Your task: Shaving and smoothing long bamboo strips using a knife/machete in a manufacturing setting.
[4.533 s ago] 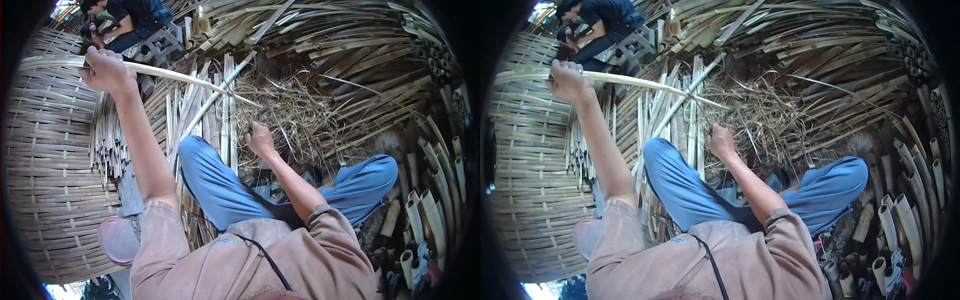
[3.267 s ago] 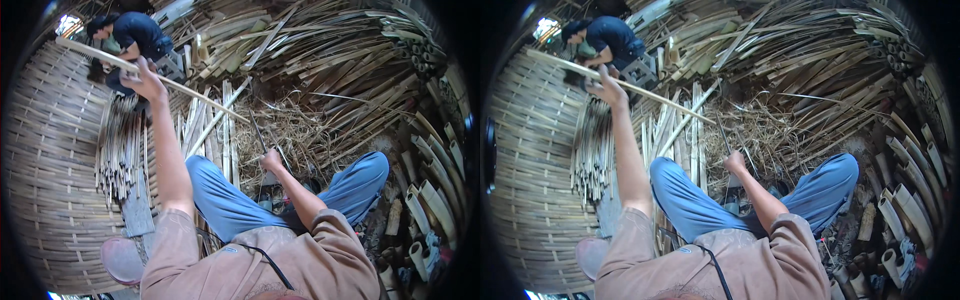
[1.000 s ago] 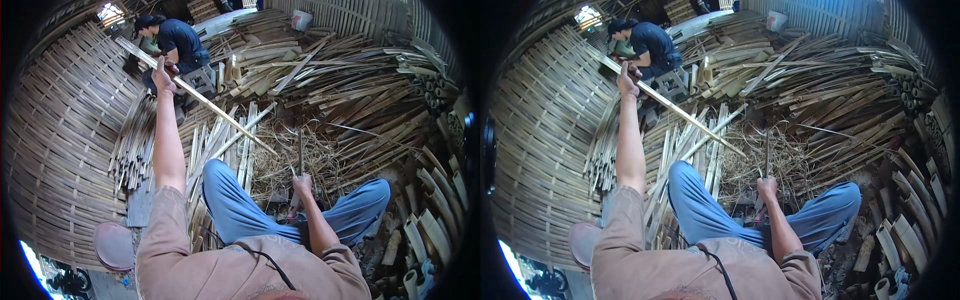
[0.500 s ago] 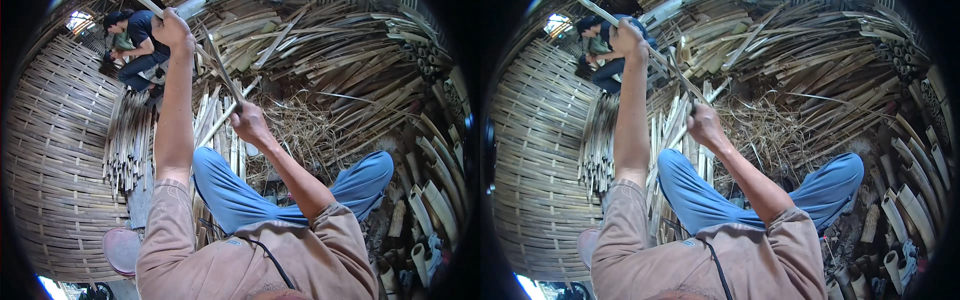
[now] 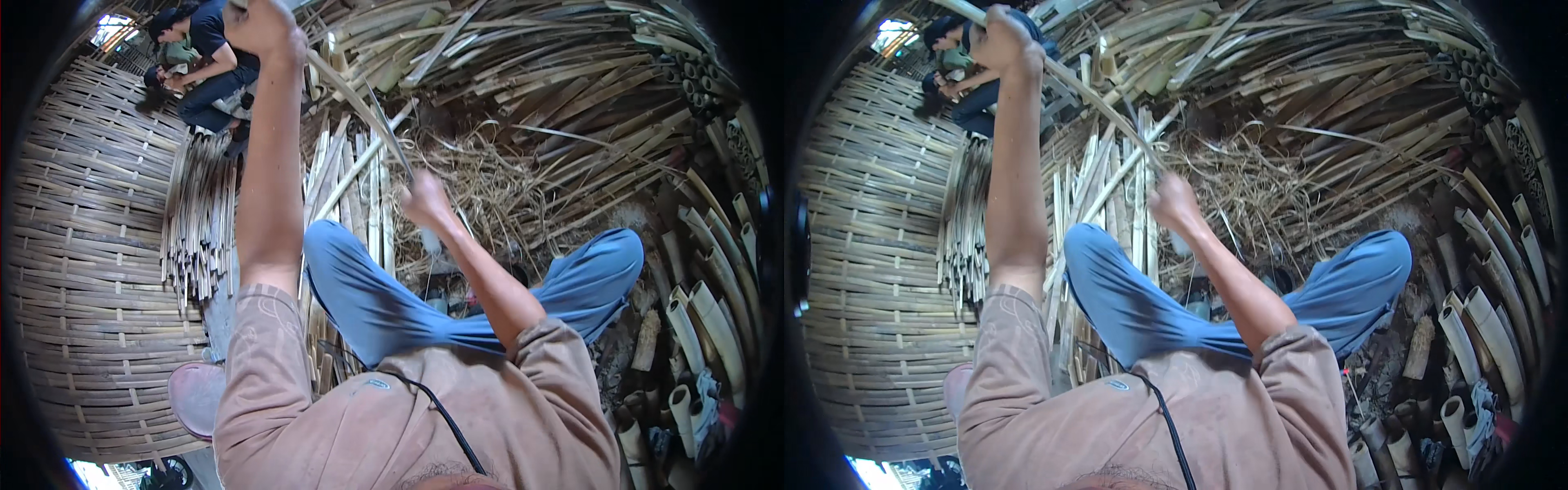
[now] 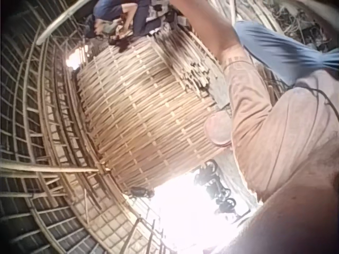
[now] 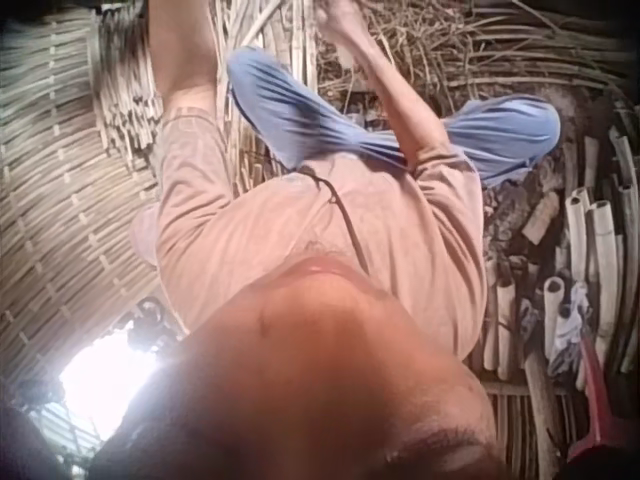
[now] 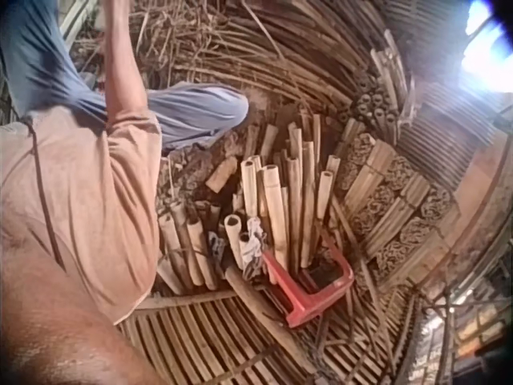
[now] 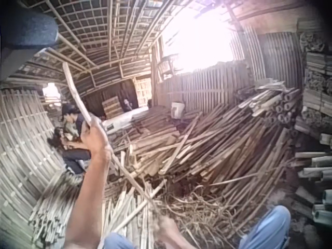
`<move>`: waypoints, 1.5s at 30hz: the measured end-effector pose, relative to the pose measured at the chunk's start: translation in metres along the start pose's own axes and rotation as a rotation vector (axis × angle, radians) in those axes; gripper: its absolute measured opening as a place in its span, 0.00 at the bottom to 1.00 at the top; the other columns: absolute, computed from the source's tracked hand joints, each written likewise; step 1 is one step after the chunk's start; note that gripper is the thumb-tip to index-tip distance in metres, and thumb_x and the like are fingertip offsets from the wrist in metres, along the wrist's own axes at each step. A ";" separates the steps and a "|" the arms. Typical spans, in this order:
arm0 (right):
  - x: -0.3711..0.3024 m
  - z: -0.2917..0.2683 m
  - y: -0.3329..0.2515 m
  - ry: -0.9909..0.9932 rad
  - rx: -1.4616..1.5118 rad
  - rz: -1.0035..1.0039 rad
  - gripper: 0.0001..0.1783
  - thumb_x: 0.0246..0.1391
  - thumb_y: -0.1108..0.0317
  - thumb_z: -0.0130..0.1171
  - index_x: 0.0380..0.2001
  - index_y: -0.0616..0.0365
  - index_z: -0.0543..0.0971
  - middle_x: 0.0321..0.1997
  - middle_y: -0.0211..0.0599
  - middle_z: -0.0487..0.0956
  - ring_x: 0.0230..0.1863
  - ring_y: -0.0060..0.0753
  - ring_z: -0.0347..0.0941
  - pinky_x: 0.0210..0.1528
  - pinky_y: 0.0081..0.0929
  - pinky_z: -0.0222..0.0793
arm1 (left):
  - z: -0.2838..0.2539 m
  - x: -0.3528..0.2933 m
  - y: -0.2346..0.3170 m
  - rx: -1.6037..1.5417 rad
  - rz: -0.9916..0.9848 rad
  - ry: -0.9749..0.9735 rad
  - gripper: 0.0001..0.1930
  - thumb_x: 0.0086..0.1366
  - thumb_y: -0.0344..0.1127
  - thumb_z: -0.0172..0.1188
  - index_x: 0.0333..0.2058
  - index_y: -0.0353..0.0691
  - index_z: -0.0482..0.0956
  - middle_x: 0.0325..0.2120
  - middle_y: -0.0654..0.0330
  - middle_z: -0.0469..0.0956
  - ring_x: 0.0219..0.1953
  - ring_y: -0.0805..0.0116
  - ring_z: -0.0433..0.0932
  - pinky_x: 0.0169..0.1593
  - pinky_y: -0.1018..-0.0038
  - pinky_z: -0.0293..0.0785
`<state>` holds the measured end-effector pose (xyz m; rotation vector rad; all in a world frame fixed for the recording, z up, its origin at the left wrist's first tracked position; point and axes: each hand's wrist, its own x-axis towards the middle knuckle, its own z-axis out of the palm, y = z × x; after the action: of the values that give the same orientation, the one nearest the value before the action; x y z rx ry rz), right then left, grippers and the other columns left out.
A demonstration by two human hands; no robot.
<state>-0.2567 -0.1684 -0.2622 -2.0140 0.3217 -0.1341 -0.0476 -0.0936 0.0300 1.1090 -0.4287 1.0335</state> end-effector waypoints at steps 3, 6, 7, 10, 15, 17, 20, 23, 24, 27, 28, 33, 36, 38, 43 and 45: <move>-0.012 -0.002 0.040 -0.233 -0.023 0.304 0.21 0.53 0.69 0.56 0.45 0.78 0.79 0.34 0.63 0.81 0.37 0.51 0.83 0.42 0.40 0.79 | -0.002 0.001 0.001 -0.289 -0.040 -0.032 0.11 0.53 0.26 0.60 0.22 0.40 0.64 0.18 0.69 0.65 0.18 0.78 0.60 0.24 0.73 0.59; -0.001 -0.003 0.028 -0.158 0.064 0.169 0.14 0.50 0.67 0.54 0.33 0.69 0.79 0.21 0.47 0.77 0.24 0.38 0.77 0.28 0.40 0.72 | 0.003 -0.006 -0.004 -0.179 -0.081 -0.004 0.08 0.53 0.25 0.61 0.25 0.36 0.68 0.20 0.68 0.66 0.19 0.76 0.60 0.22 0.71 0.58; 0.006 -0.005 0.015 -0.155 0.174 0.143 0.12 0.50 0.68 0.54 0.30 0.68 0.78 0.20 0.44 0.76 0.23 0.37 0.76 0.27 0.39 0.71 | 0.008 -0.006 -0.005 -0.092 -0.002 0.044 0.07 0.53 0.26 0.61 0.26 0.34 0.70 0.21 0.67 0.66 0.20 0.75 0.60 0.22 0.70 0.58; 0.012 -0.010 -0.031 -0.023 0.279 -0.229 0.07 0.52 0.70 0.53 0.25 0.64 0.75 0.18 0.39 0.73 0.21 0.35 0.73 0.25 0.40 0.69 | 0.008 -0.009 -0.007 -0.072 -0.192 -0.073 0.08 0.66 0.38 0.59 0.34 0.39 0.77 0.21 0.64 0.71 0.24 0.75 0.67 0.31 0.69 0.65; -0.003 -0.023 -0.062 -0.063 0.102 -0.030 0.07 0.55 0.72 0.53 0.28 0.64 0.77 0.22 0.42 0.78 0.25 0.35 0.77 0.30 0.39 0.73 | -0.011 0.007 0.001 -0.209 -0.050 0.007 0.06 0.52 0.26 0.61 0.29 0.33 0.73 0.20 0.67 0.65 0.17 0.74 0.59 0.19 0.72 0.53; -0.002 -0.021 -0.063 -0.115 0.031 0.009 0.09 0.55 0.70 0.54 0.27 0.65 0.77 0.21 0.44 0.78 0.27 0.36 0.80 0.30 0.39 0.74 | -0.019 0.009 0.001 -0.138 -0.116 0.059 0.07 0.52 0.25 0.60 0.31 0.32 0.73 0.18 0.68 0.63 0.15 0.75 0.59 0.19 0.74 0.53; 0.007 -0.013 -0.057 -0.045 0.192 -0.213 0.10 0.55 0.67 0.56 0.28 0.66 0.78 0.19 0.45 0.77 0.23 0.37 0.78 0.30 0.39 0.73 | -0.025 0.010 -0.006 -0.220 -0.185 0.047 0.13 0.53 0.24 0.59 0.38 0.33 0.70 0.15 0.69 0.59 0.11 0.78 0.57 0.17 0.76 0.51; 0.002 -0.005 -0.043 0.036 0.209 -0.328 0.09 0.54 0.69 0.58 0.28 0.67 0.78 0.20 0.43 0.78 0.23 0.37 0.77 0.30 0.38 0.73 | -0.031 0.018 -0.013 -0.201 -0.222 -0.006 0.15 0.53 0.23 0.60 0.38 0.37 0.66 0.15 0.68 0.59 0.11 0.78 0.57 0.16 0.75 0.50; -0.002 -0.006 -0.036 -0.040 0.119 -0.157 0.09 0.53 0.69 0.57 0.28 0.68 0.78 0.20 0.45 0.78 0.23 0.37 0.77 0.30 0.38 0.72 | -0.036 0.022 -0.014 -0.291 -0.193 -0.072 0.16 0.54 0.23 0.59 0.37 0.40 0.61 0.15 0.68 0.59 0.11 0.78 0.58 0.15 0.76 0.50; -0.010 -0.012 -0.027 -0.159 0.071 0.065 0.09 0.54 0.71 0.55 0.28 0.68 0.77 0.21 0.46 0.77 0.23 0.36 0.75 0.28 0.39 0.71 | -0.051 0.027 -0.017 -0.222 -0.221 0.051 0.23 0.54 0.21 0.60 0.44 0.44 0.60 0.17 0.67 0.59 0.11 0.77 0.58 0.15 0.77 0.52; -0.012 -0.010 -0.030 -0.155 0.035 0.035 0.09 0.54 0.71 0.54 0.28 0.67 0.77 0.21 0.44 0.76 0.22 0.35 0.75 0.27 0.41 0.70 | -0.054 0.031 -0.018 -0.196 -0.209 -0.001 0.26 0.53 0.20 0.59 0.48 0.44 0.59 0.17 0.67 0.60 0.12 0.77 0.59 0.15 0.78 0.54; 0.001 0.006 -0.046 -0.129 0.154 -0.158 0.08 0.57 0.74 0.54 0.27 0.68 0.78 0.20 0.43 0.76 0.21 0.36 0.74 0.21 0.37 0.72 | -0.053 0.034 -0.038 -0.308 -0.154 0.184 0.23 0.55 0.20 0.58 0.46 0.42 0.60 0.16 0.66 0.59 0.12 0.78 0.59 0.15 0.78 0.51; -0.005 0.013 -0.025 -0.101 0.126 -0.212 0.07 0.54 0.74 0.55 0.30 0.69 0.80 0.21 0.51 0.78 0.24 0.41 0.78 0.27 0.40 0.75 | -0.063 0.046 -0.046 -0.303 -0.189 -0.070 0.20 0.56 0.20 0.57 0.44 0.42 0.62 0.15 0.67 0.59 0.12 0.79 0.57 0.15 0.79 0.51; -0.016 0.005 0.005 -0.181 -0.137 0.088 0.11 0.52 0.73 0.56 0.34 0.72 0.81 0.26 0.60 0.81 0.30 0.50 0.81 0.38 0.43 0.77 | -0.075 0.052 -0.046 -0.311 -0.166 -0.018 0.19 0.55 0.20 0.56 0.42 0.43 0.62 0.15 0.67 0.58 0.12 0.79 0.57 0.16 0.79 0.52; -0.010 -0.002 0.022 -0.290 -0.137 0.133 0.17 0.52 0.69 0.57 0.38 0.75 0.81 0.35 0.65 0.83 0.38 0.52 0.84 0.40 0.43 0.79 | -0.069 0.043 -0.033 -0.168 -0.181 0.061 0.35 0.56 0.20 0.56 0.59 0.45 0.50 0.17 0.66 0.61 0.14 0.78 0.57 0.17 0.77 0.55; -0.003 0.008 0.007 -0.201 0.178 0.098 0.12 0.54 0.72 0.56 0.33 0.73 0.80 0.26 0.57 0.81 0.30 0.46 0.82 0.30 0.43 0.77 | -0.057 0.034 -0.031 -0.250 -0.189 0.023 0.43 0.58 0.21 0.56 0.66 0.47 0.39 0.17 0.65 0.61 0.13 0.77 0.56 0.17 0.77 0.56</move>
<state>-0.2586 -0.1640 -0.2717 -1.8144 0.2701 0.0979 -0.0155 -0.0299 0.0150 0.8946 -0.4144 0.8018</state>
